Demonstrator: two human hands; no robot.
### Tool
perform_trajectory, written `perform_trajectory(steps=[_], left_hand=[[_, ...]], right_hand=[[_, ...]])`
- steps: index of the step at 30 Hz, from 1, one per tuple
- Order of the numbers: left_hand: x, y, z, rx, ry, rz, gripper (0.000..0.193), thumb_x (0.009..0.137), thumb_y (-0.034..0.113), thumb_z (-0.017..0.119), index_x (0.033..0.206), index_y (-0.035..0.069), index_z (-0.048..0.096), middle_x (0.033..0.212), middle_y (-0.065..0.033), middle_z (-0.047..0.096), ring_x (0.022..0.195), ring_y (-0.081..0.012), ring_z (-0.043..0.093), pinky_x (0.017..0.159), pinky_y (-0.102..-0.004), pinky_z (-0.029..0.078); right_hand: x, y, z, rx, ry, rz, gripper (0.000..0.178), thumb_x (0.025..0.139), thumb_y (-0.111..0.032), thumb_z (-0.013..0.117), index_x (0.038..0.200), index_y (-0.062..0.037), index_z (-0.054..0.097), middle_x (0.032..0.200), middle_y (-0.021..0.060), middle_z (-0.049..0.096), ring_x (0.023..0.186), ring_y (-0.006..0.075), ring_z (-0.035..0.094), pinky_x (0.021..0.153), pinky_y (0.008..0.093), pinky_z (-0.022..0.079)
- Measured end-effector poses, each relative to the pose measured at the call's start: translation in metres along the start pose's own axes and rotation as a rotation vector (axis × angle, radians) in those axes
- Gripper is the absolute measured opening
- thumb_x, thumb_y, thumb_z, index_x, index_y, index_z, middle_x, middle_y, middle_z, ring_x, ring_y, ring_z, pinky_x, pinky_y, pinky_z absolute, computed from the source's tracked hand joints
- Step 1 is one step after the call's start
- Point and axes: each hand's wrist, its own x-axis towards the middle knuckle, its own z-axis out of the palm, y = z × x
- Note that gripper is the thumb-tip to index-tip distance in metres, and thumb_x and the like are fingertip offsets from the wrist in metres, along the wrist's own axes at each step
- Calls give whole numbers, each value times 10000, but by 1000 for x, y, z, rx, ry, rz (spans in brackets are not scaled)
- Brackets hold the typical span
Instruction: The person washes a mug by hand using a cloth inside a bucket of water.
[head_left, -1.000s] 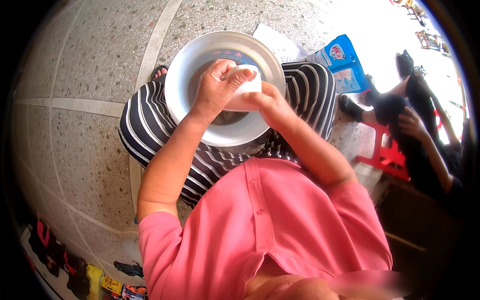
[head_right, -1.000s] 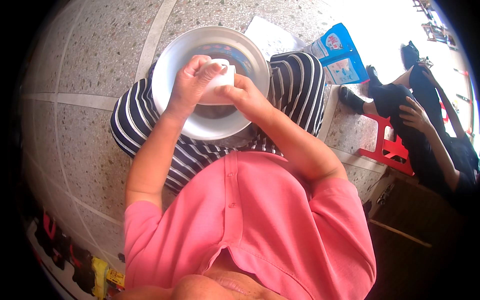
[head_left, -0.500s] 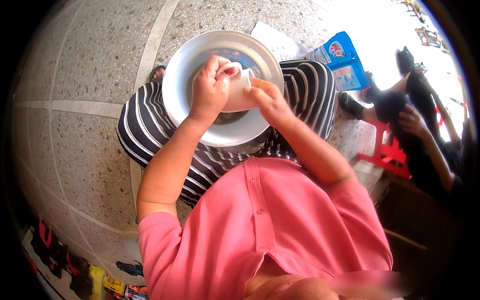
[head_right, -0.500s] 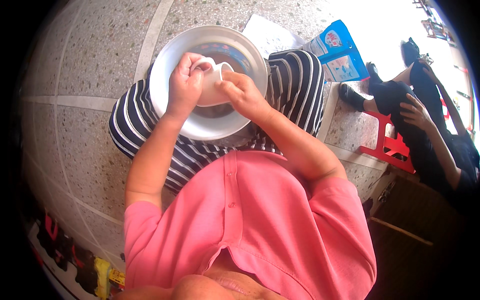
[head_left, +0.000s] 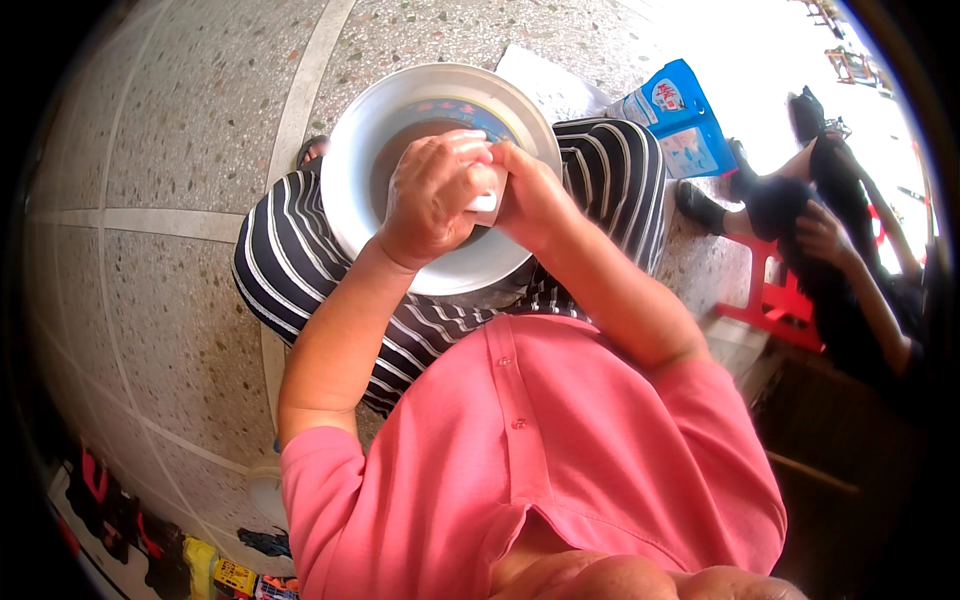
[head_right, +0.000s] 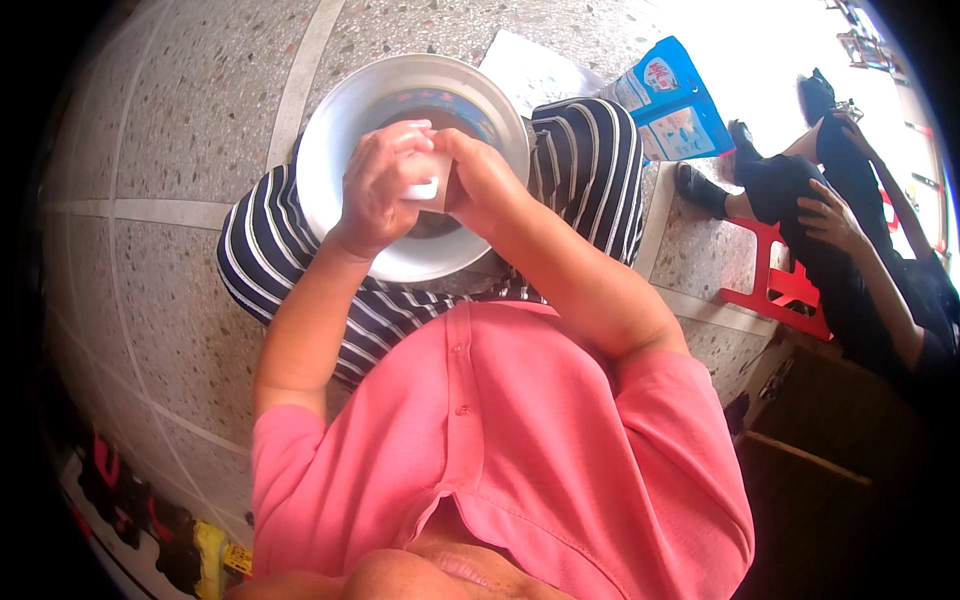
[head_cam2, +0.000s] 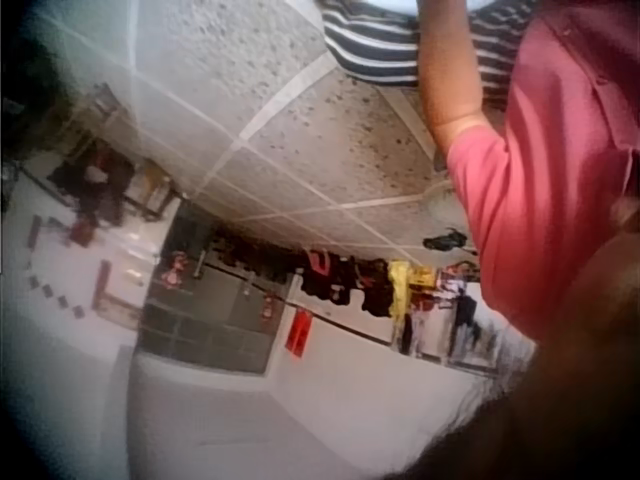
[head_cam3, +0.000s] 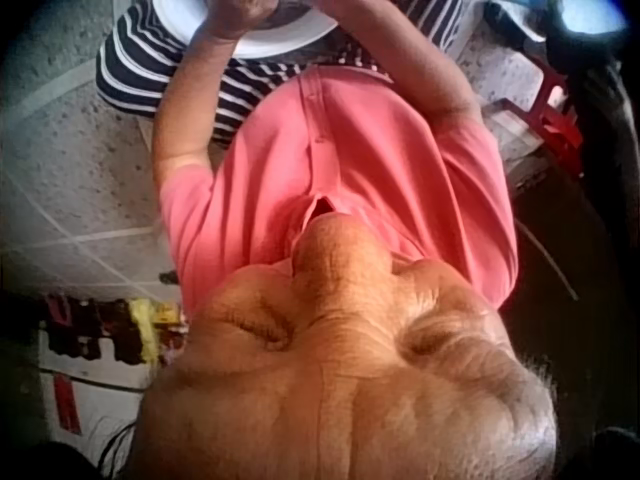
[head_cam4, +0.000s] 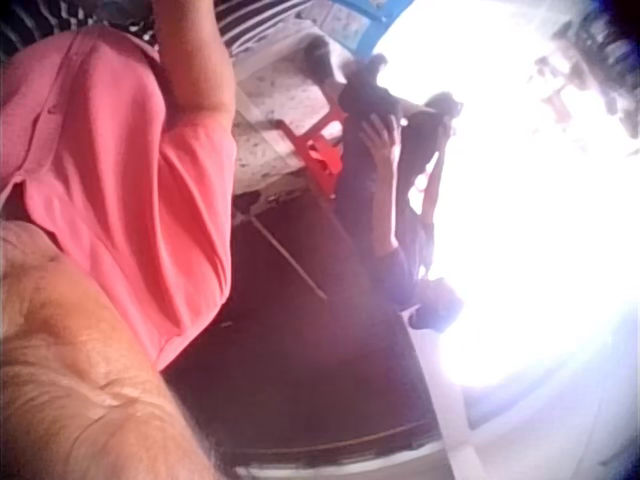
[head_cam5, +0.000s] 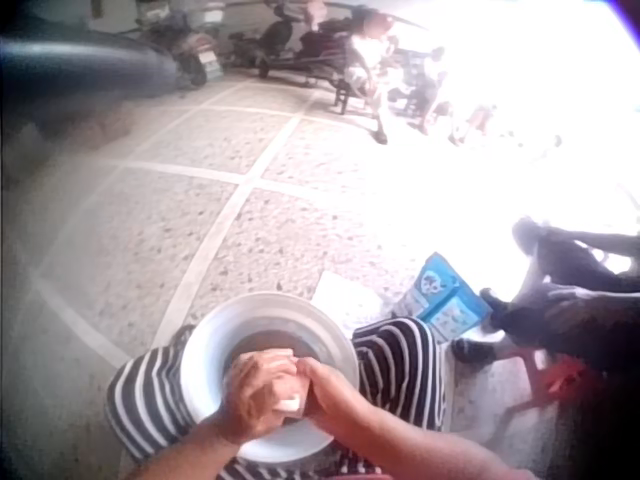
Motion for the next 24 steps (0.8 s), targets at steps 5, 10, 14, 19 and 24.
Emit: perform_trajectory(steps=[5,10,14,19,24], left_hand=[[6,-2,5,-219,155,-517,142,926,129,507,1032,51,561,832,-83,619,801,-194,620,706,-280,479],[9,-6,1,-640,281,-964,183,957,200,473,999,48,565,760,-52,621,722,-104,586,675,-239,468],[6,-6,-4,-661,196,-931,198,962,225,460,999,68,574,770,-36,610,677,-89,553,650,-217,445],[7,-11,-14,-495,360,-797,198,952,208,485,945,27,565,772,-41,606,720,-111,575,717,-260,459],[9,-8,-11,-329,295,-488,192,940,190,510,923,3,548,820,-60,587,763,-148,591,748,-295,480]], right_hand=[[-8,-11,4,-174,108,-85,262,905,-217,516,1013,12,584,921,107,615,835,175,607,719,319,505],[-5,-19,9,-893,220,-876,192,880,-202,592,963,-40,654,817,60,653,779,136,620,671,271,490],[-6,-27,16,-1434,115,-820,242,911,-235,563,956,-15,653,829,79,661,711,101,610,663,235,483],[3,-21,10,-1357,155,-258,280,895,-224,543,973,37,607,806,147,655,567,207,635,540,326,509],[9,37,-5,34,-25,283,258,860,-117,512,1075,24,534,883,143,619,658,224,627,542,313,548]])
